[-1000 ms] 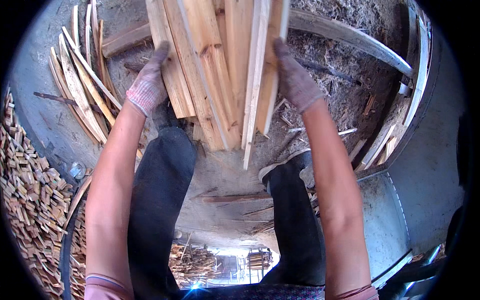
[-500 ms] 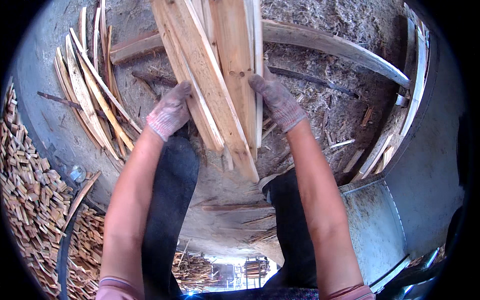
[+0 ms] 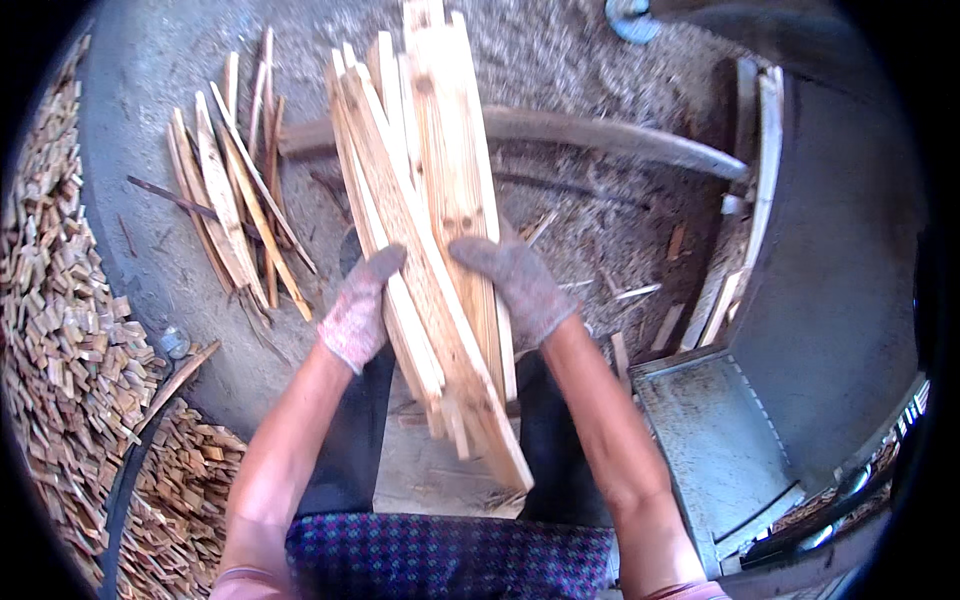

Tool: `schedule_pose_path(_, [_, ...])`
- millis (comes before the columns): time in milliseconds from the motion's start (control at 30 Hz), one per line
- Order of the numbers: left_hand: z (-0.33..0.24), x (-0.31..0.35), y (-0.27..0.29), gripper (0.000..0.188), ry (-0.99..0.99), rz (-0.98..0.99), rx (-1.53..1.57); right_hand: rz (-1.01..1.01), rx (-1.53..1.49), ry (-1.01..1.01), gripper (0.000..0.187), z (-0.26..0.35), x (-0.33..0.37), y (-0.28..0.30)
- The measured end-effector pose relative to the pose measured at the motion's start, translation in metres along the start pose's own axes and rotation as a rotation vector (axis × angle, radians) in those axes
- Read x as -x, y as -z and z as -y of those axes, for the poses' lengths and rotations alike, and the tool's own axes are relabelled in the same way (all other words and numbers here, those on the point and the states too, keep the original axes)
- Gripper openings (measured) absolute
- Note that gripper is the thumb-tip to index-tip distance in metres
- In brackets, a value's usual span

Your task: The person gathers and sorts thin wooden sticks and planks from the floor, then places them into a metal rack. They repeatedly pick up bundles of sticks, arrange them, and transfer them to the rack, continuing this cycle throughout the clip.

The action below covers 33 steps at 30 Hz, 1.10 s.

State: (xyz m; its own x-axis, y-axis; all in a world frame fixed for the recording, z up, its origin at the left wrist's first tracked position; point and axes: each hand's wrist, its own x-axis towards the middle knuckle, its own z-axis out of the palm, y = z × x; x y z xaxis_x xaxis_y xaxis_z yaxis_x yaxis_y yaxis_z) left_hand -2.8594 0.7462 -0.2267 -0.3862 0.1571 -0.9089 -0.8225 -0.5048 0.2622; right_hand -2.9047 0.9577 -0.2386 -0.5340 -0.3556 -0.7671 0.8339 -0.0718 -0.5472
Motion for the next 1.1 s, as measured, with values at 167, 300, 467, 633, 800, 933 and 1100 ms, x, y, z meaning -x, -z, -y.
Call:
schedule_pose_path(167, [-0.026,0.080,-0.035,0.061,-0.066,0.047,0.060,0.000,0.149,0.060,0.061,0.061,0.071,-0.025])
schedule_pose_path(300, [-0.034,0.166,-0.064,0.062,-0.071,0.068,-0.063,-0.033,0.147,-0.140,0.065,0.109,0.151,-0.051])
schedule_pose_path(467, [0.044,0.193,-0.037,0.065,-0.134,0.164,-0.418,-0.021,-0.229,-0.237,0.074,0.072,0.224,-0.058])
schedule_pose_path(633, [0.029,0.175,-0.060,0.070,-0.256,0.317,-0.207,-0.042,-0.087,-0.112,0.081,0.067,0.230,-0.042])
schedule_pose_path(800, [-0.046,0.196,-0.074,0.057,-0.361,0.404,-0.157,0.015,0.071,0.133,0.084,0.121,0.204,-0.051])
schedule_pose_path(933, [-0.091,0.179,-0.061,0.044,-0.452,0.314,-0.334,0.169,0.160,0.302,0.099,0.163,0.175,-0.063])
schedule_pose_path(1100, [-0.166,0.166,-0.055,0.058,-0.531,0.297,-0.284,0.279,0.210,0.353,0.102,0.242,0.151,-0.116])
